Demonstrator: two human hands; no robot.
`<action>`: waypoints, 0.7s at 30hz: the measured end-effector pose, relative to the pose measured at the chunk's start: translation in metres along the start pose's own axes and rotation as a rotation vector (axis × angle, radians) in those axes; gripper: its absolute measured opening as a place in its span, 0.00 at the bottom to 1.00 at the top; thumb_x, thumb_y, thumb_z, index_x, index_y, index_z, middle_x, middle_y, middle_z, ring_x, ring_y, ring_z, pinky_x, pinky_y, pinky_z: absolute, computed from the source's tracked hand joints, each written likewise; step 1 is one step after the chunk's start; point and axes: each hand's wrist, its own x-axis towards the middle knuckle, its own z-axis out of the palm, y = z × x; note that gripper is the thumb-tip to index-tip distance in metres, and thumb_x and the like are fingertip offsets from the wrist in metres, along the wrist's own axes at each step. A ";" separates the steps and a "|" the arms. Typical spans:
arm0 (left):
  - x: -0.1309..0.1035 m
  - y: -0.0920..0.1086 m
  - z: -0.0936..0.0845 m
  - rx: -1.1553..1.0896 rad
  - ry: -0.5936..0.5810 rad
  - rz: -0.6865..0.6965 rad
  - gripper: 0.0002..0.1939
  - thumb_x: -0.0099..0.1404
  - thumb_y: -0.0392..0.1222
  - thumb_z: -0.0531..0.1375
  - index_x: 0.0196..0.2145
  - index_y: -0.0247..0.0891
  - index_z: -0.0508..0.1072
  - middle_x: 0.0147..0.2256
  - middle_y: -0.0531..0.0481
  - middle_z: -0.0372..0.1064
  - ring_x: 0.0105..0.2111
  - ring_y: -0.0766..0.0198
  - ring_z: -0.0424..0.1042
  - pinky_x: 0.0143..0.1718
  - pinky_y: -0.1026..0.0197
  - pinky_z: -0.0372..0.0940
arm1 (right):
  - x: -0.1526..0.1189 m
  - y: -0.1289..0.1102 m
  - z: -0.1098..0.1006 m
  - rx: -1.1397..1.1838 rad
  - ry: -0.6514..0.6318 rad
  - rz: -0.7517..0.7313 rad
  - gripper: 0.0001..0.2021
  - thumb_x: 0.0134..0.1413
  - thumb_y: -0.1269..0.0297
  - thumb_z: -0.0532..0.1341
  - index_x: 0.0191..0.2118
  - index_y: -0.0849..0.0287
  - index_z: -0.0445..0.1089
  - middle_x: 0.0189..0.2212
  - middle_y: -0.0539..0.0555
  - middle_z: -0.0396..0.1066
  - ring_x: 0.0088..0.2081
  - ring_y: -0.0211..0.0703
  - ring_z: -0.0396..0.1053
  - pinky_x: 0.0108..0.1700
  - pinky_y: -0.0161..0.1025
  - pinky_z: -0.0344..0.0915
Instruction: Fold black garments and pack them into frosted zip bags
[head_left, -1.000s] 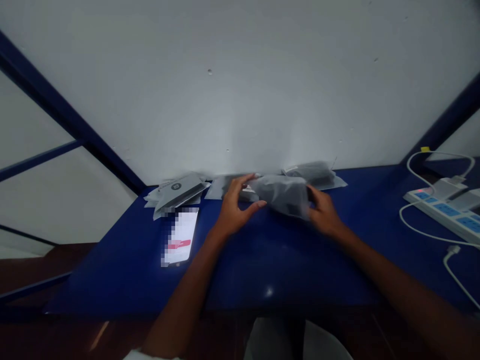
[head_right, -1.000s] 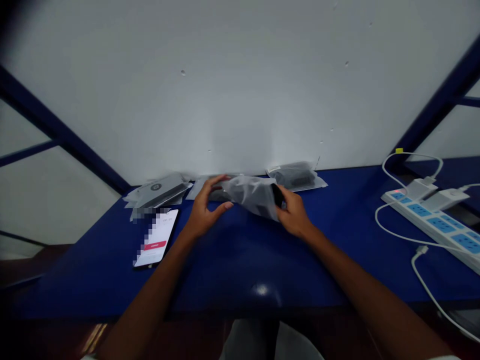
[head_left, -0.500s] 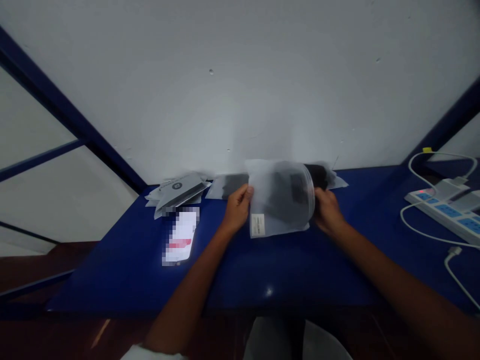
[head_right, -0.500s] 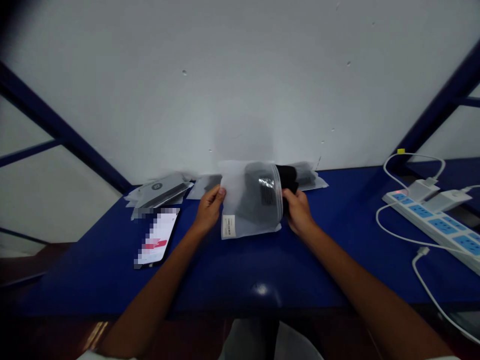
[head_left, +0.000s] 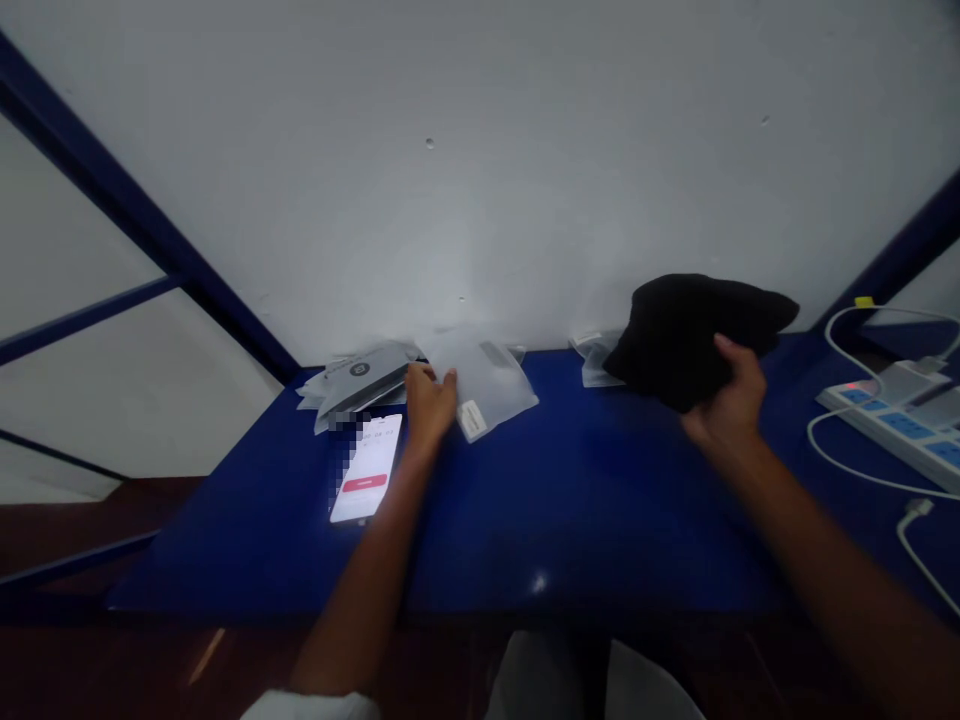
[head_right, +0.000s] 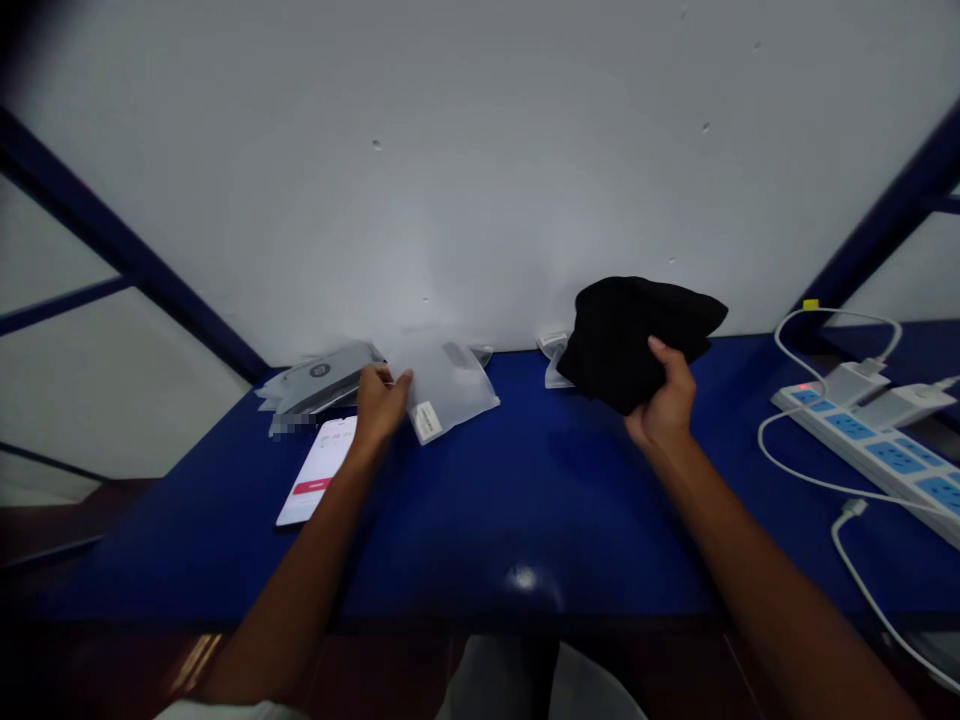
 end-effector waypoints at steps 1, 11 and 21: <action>-0.005 0.006 0.001 0.034 0.097 0.059 0.13 0.57 0.43 0.63 0.34 0.40 0.61 0.37 0.46 0.62 0.44 0.53 0.66 0.42 0.52 0.63 | -0.005 0.002 0.004 -0.005 -0.002 0.007 0.12 0.50 0.54 0.62 0.39 0.53 0.74 0.40 0.55 0.76 0.48 0.56 0.73 0.48 0.55 0.73; -0.057 0.047 0.025 -0.350 -0.771 -0.157 0.18 0.65 0.58 0.56 0.39 0.40 0.67 0.34 0.49 0.70 0.33 0.61 0.71 0.34 0.59 0.66 | -0.036 -0.008 0.014 -0.891 -0.974 -0.535 0.25 0.49 0.71 0.64 0.54 0.46 0.66 0.65 0.55 0.54 0.65 0.58 0.53 0.62 0.61 0.58; -0.056 0.048 0.013 -0.275 -1.146 -0.096 0.28 0.49 0.44 0.71 0.47 0.43 0.69 0.40 0.48 0.70 0.36 0.60 0.72 0.38 0.57 0.67 | -0.044 -0.005 0.021 -0.977 -0.950 -0.361 0.34 0.52 0.52 0.66 0.64 0.46 0.57 0.62 0.58 0.58 0.63 0.58 0.57 0.62 0.62 0.58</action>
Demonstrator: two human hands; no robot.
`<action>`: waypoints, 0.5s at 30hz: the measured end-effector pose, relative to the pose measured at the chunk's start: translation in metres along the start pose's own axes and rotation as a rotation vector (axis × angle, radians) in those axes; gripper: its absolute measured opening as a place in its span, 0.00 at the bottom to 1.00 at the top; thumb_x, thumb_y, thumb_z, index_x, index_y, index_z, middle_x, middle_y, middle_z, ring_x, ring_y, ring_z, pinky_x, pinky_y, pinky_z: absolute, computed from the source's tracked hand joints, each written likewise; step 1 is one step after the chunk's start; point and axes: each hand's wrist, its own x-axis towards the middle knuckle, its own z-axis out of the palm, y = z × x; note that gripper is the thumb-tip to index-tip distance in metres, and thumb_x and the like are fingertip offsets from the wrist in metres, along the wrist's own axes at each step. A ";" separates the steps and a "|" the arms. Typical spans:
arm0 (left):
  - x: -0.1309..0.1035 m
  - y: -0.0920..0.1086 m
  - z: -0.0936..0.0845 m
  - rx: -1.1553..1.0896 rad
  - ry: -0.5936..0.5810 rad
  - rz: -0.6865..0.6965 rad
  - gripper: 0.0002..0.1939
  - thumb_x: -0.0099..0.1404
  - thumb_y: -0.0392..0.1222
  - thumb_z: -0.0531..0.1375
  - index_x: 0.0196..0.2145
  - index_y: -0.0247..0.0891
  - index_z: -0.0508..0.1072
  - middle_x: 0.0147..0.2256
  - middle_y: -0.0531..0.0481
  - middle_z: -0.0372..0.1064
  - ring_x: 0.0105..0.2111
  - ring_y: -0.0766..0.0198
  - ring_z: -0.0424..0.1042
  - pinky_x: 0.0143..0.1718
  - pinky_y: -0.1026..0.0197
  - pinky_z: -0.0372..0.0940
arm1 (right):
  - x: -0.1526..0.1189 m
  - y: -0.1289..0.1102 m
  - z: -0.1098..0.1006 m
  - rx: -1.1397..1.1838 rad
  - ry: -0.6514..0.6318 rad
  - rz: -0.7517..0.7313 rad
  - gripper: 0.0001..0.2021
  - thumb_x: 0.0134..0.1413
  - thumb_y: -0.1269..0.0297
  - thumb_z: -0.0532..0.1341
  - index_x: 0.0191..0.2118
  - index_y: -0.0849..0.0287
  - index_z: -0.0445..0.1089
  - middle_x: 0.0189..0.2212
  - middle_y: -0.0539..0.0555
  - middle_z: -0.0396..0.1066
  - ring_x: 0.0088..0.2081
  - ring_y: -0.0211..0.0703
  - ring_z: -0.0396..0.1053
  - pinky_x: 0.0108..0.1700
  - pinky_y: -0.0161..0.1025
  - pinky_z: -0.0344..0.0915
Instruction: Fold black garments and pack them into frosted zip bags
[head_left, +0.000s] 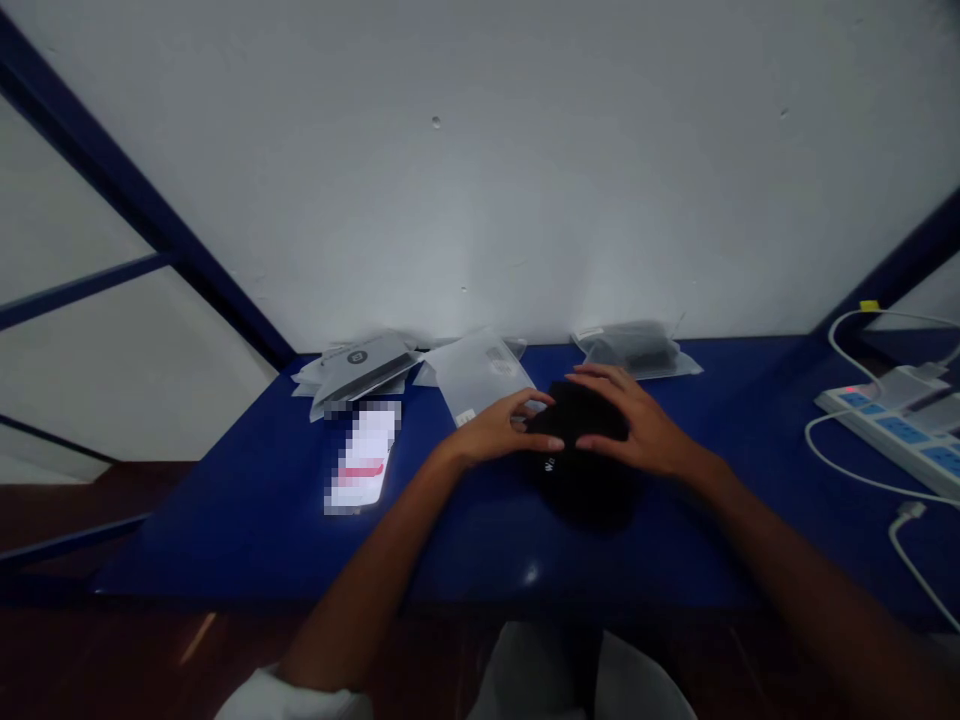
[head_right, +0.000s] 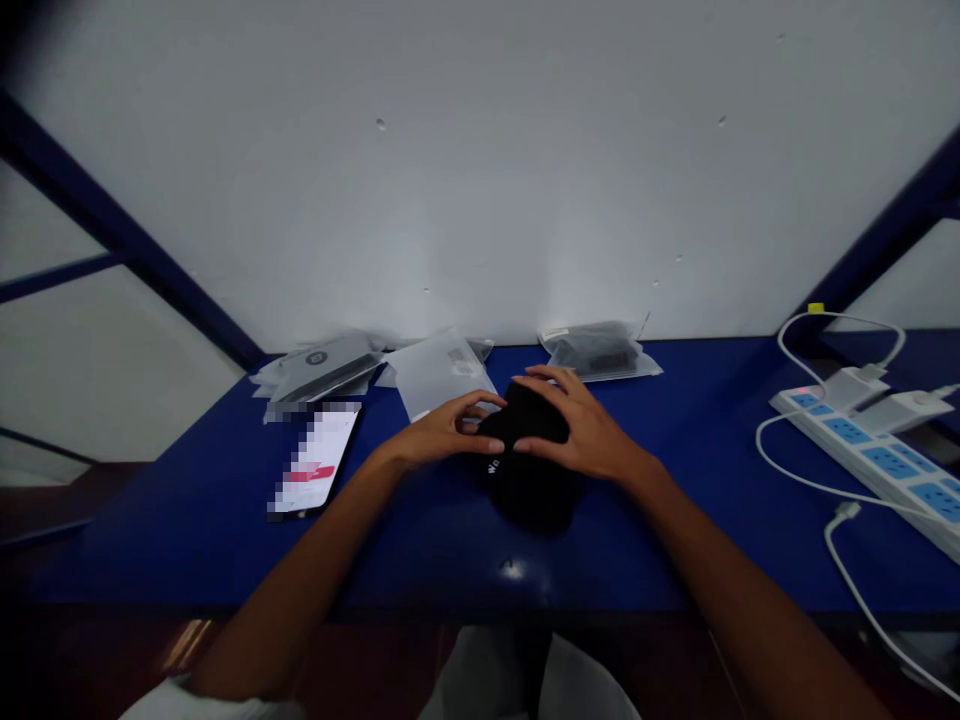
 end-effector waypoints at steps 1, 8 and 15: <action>0.000 0.001 0.002 -0.037 -0.053 0.038 0.32 0.46 0.40 0.73 0.49 0.44 0.69 0.41 0.48 0.69 0.37 0.60 0.72 0.39 0.57 0.67 | 0.001 -0.005 0.003 0.011 -0.053 0.003 0.39 0.48 0.48 0.68 0.65 0.45 0.54 0.63 0.59 0.55 0.64 0.60 0.55 0.62 0.62 0.57; 0.007 -0.007 0.011 -0.209 0.046 0.031 0.41 0.44 0.28 0.70 0.56 0.42 0.63 0.33 0.53 0.69 0.32 0.65 0.72 0.39 0.59 0.66 | 0.001 -0.006 -0.009 0.086 -0.236 0.138 0.49 0.45 0.43 0.68 0.69 0.41 0.42 0.69 0.55 0.45 0.68 0.60 0.45 0.66 0.61 0.49; 0.014 -0.007 0.008 -0.349 0.385 -0.171 0.16 0.53 0.29 0.58 0.40 0.37 0.70 0.25 0.54 0.69 0.24 0.67 0.69 0.27 0.66 0.62 | -0.004 -0.002 -0.022 0.213 -0.486 0.152 0.69 0.25 0.45 0.76 0.70 0.40 0.31 0.72 0.52 0.24 0.70 0.66 0.30 0.67 0.63 0.43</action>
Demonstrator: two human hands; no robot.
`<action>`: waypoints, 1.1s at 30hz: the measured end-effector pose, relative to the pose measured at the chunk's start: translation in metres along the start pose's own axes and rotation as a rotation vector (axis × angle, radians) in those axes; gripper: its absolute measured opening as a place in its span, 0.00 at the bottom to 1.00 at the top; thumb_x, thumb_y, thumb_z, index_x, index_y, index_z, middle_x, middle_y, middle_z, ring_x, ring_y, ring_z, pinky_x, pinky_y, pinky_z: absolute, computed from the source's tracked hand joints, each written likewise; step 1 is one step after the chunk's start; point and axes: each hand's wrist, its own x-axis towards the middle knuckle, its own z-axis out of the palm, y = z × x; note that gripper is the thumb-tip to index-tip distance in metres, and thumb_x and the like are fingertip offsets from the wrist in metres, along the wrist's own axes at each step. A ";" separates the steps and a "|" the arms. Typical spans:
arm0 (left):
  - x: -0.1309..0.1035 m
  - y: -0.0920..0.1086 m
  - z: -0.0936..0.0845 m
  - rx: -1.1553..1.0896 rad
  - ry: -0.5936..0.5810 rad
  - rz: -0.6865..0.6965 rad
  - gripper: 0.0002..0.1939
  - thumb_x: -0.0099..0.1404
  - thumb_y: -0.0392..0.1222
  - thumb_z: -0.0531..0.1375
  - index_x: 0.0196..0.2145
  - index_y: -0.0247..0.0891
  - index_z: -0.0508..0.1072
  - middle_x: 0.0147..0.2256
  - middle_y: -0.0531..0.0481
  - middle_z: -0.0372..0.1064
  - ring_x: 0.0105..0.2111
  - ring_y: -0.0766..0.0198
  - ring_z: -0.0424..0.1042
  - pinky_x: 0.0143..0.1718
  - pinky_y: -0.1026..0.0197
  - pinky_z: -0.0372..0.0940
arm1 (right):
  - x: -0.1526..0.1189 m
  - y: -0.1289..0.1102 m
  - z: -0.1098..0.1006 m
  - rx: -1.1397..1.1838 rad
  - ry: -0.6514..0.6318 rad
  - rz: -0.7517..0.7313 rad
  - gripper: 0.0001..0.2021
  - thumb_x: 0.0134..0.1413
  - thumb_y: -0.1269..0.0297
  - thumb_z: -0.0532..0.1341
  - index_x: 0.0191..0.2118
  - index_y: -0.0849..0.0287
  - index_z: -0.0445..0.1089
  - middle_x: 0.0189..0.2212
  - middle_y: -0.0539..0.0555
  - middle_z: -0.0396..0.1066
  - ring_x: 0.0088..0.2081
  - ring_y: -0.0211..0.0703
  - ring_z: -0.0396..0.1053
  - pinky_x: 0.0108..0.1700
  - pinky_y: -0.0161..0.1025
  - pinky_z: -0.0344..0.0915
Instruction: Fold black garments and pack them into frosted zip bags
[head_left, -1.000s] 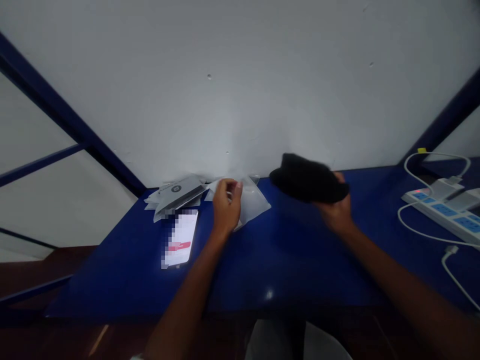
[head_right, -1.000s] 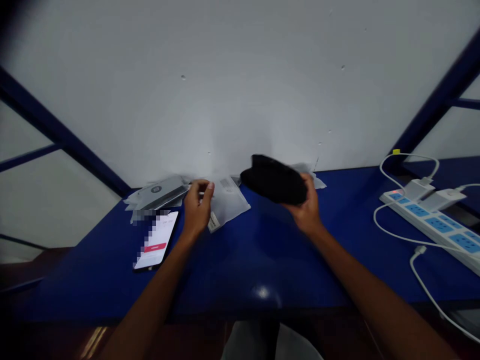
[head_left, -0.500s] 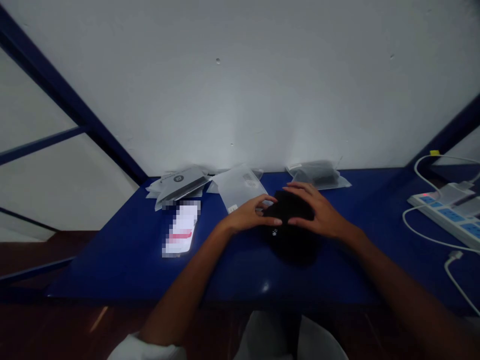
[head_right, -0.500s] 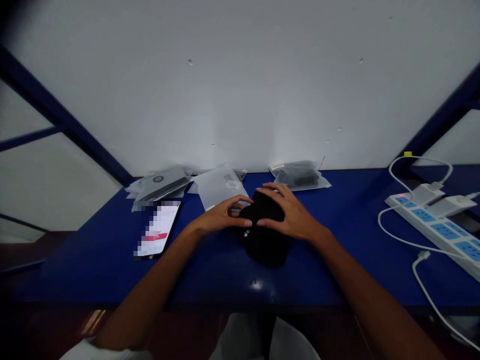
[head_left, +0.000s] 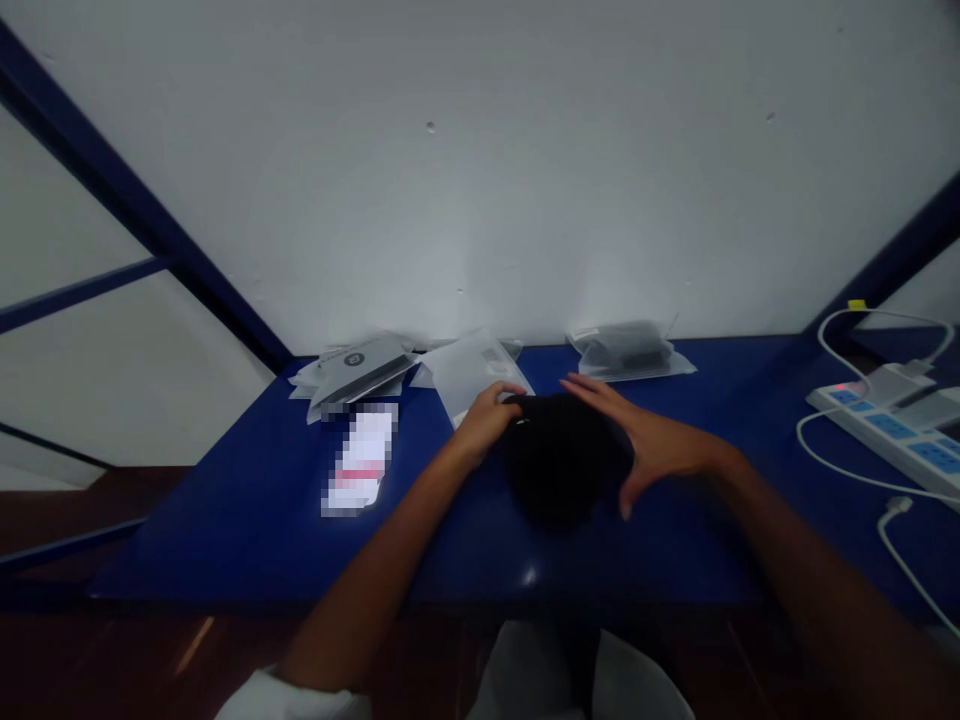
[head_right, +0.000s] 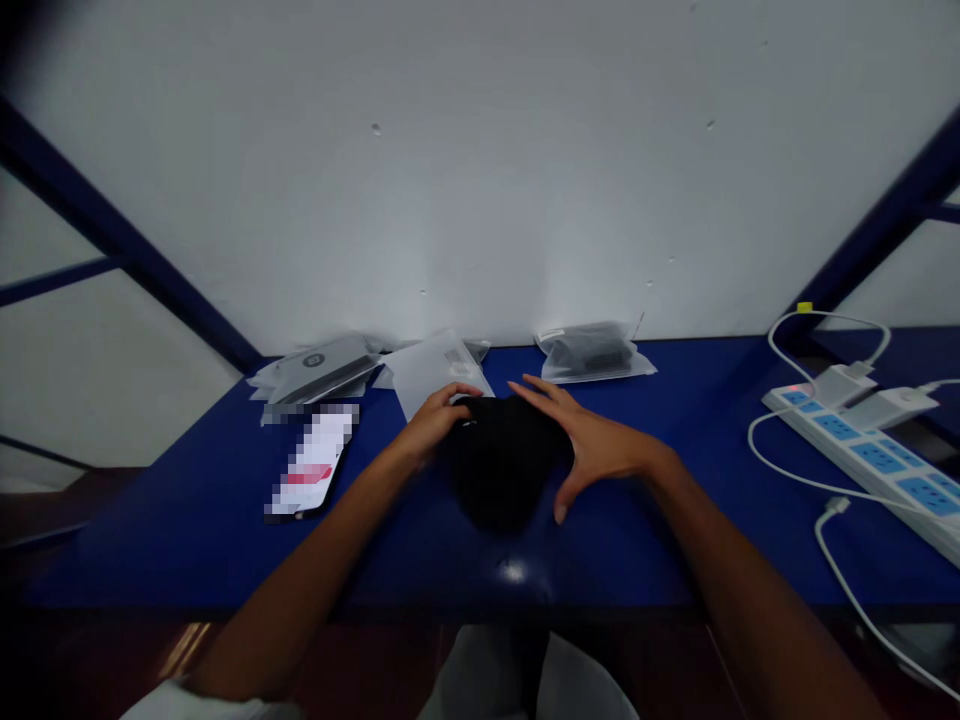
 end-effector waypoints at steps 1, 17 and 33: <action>0.001 0.000 -0.001 -0.060 0.018 -0.039 0.12 0.53 0.29 0.58 0.37 0.36 0.71 0.25 0.53 0.69 0.24 0.67 0.69 0.27 0.66 0.61 | 0.001 -0.001 0.003 -0.003 -0.020 -0.014 0.69 0.25 0.47 0.76 0.70 0.40 0.32 0.72 0.52 0.24 0.70 0.65 0.30 0.67 0.63 0.43; -0.029 0.008 0.002 0.547 -0.176 1.040 0.27 0.59 0.32 0.60 0.57 0.42 0.64 0.46 0.45 0.70 0.45 0.59 0.70 0.48 0.53 0.67 | 0.016 0.012 0.016 -0.264 0.459 -0.216 0.43 0.48 0.77 0.59 0.68 0.40 0.46 0.69 0.51 0.42 0.69 0.58 0.41 0.66 0.63 0.49; -0.042 0.007 0.025 1.439 0.051 0.913 0.27 0.69 0.58 0.52 0.27 0.34 0.77 0.27 0.41 0.69 0.36 0.53 0.68 0.36 0.53 0.62 | 0.001 0.022 -0.018 -0.086 0.876 0.220 0.19 0.48 0.47 0.67 0.40 0.55 0.77 0.35 0.55 0.76 0.35 0.48 0.73 0.39 0.47 0.71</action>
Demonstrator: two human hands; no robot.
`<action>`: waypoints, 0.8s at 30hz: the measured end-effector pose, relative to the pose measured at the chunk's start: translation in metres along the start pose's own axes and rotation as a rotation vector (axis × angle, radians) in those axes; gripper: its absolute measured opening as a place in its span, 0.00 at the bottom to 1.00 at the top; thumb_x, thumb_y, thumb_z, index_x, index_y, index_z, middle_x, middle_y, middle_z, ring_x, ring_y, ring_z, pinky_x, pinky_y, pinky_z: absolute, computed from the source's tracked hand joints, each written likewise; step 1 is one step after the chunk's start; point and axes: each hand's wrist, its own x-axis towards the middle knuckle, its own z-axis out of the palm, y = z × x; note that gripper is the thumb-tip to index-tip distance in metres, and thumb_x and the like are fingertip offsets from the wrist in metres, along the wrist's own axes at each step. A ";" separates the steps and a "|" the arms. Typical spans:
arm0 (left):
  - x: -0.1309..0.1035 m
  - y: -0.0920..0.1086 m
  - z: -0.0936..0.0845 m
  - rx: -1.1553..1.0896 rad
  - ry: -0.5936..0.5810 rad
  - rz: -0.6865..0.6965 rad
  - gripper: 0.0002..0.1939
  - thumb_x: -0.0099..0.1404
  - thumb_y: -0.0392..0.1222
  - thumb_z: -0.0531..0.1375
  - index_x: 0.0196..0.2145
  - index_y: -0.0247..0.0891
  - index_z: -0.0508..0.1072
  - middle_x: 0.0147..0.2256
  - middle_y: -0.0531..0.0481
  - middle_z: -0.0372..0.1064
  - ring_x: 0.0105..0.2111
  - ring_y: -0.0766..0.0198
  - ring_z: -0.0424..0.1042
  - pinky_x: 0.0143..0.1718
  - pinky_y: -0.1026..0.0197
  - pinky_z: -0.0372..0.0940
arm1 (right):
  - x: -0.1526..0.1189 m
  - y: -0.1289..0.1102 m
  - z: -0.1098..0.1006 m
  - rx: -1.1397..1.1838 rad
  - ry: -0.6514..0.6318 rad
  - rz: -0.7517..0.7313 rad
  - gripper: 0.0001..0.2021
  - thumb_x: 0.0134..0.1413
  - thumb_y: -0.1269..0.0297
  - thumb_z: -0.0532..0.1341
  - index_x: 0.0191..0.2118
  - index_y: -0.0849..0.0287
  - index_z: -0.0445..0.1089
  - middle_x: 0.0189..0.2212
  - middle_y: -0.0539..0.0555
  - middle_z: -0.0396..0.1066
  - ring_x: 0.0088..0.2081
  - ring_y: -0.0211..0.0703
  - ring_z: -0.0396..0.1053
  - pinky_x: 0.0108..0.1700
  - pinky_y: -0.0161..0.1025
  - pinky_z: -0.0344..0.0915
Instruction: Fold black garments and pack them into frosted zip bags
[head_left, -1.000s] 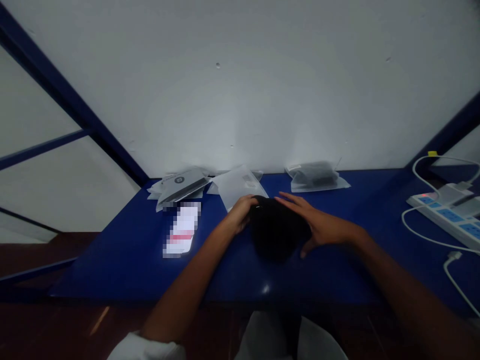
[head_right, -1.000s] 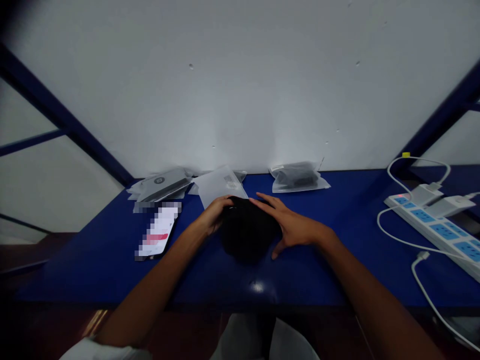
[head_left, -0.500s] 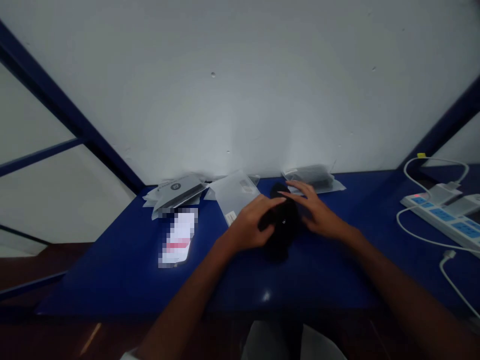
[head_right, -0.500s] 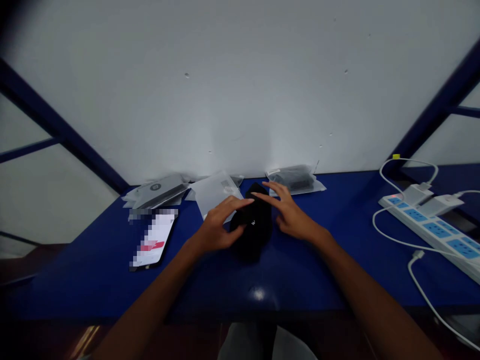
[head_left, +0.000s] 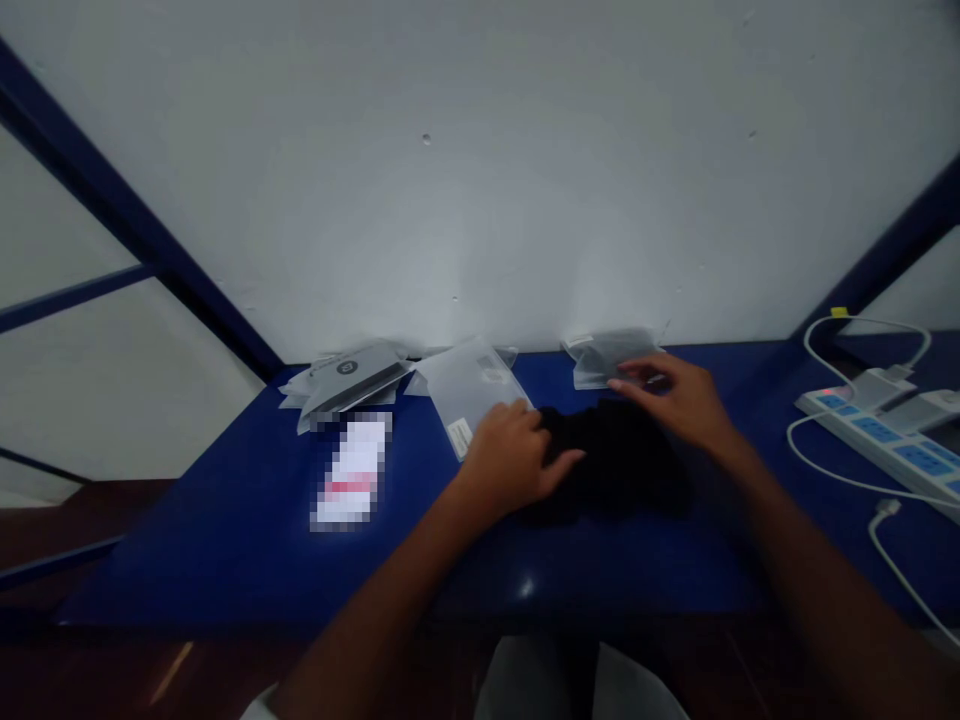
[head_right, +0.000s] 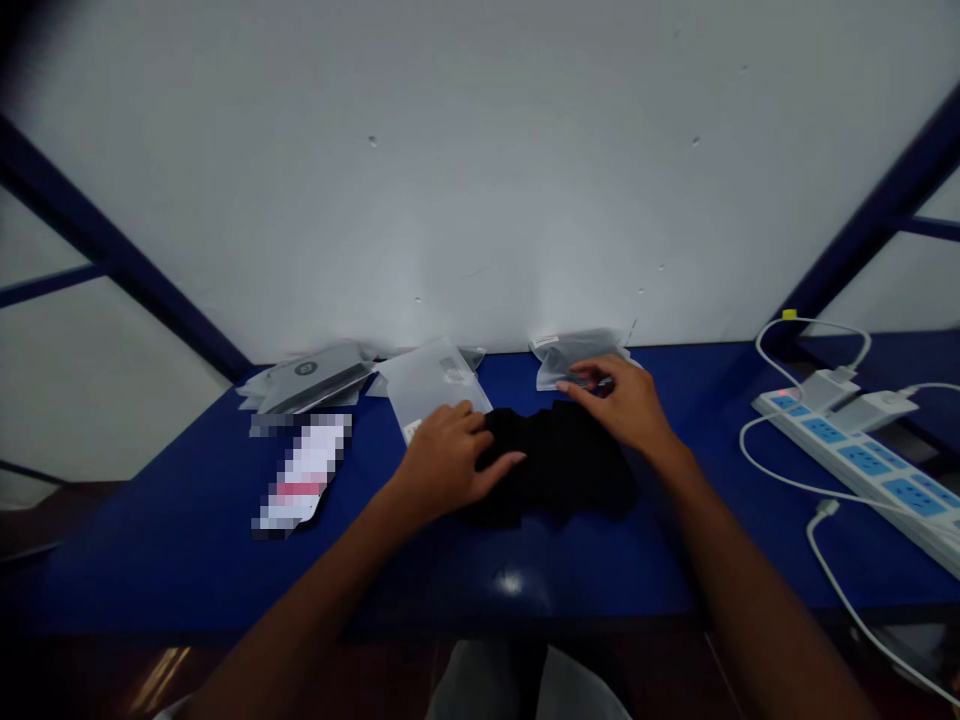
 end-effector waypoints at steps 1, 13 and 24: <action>0.000 -0.007 -0.003 0.059 -0.066 -0.109 0.26 0.68 0.57 0.52 0.27 0.33 0.77 0.27 0.41 0.69 0.35 0.53 0.68 0.36 0.53 0.62 | -0.002 -0.003 0.002 -0.040 -0.047 -0.075 0.19 0.48 0.46 0.66 0.41 0.55 0.76 0.35 0.55 0.75 0.35 0.48 0.73 0.39 0.47 0.71; -0.006 -0.043 0.012 -0.345 -0.183 -0.423 0.30 0.55 0.43 0.67 0.54 0.41 0.64 0.46 0.41 0.67 0.42 0.50 0.71 0.41 0.53 0.66 | -0.022 -0.025 0.030 -0.117 -0.495 -0.248 0.17 0.56 0.55 0.60 0.50 0.51 0.71 0.44 0.57 0.72 0.49 0.55 0.68 0.53 0.56 0.63; -0.004 -0.068 -0.003 -0.575 -0.320 -0.619 0.19 0.54 0.41 0.66 0.43 0.38 0.69 0.36 0.46 0.71 0.35 0.54 0.71 0.34 0.58 0.63 | 0.014 0.055 -0.055 0.092 -0.407 0.124 0.10 0.43 0.57 0.59 0.18 0.54 0.70 0.32 0.55 0.74 0.42 0.55 0.70 0.51 0.50 0.64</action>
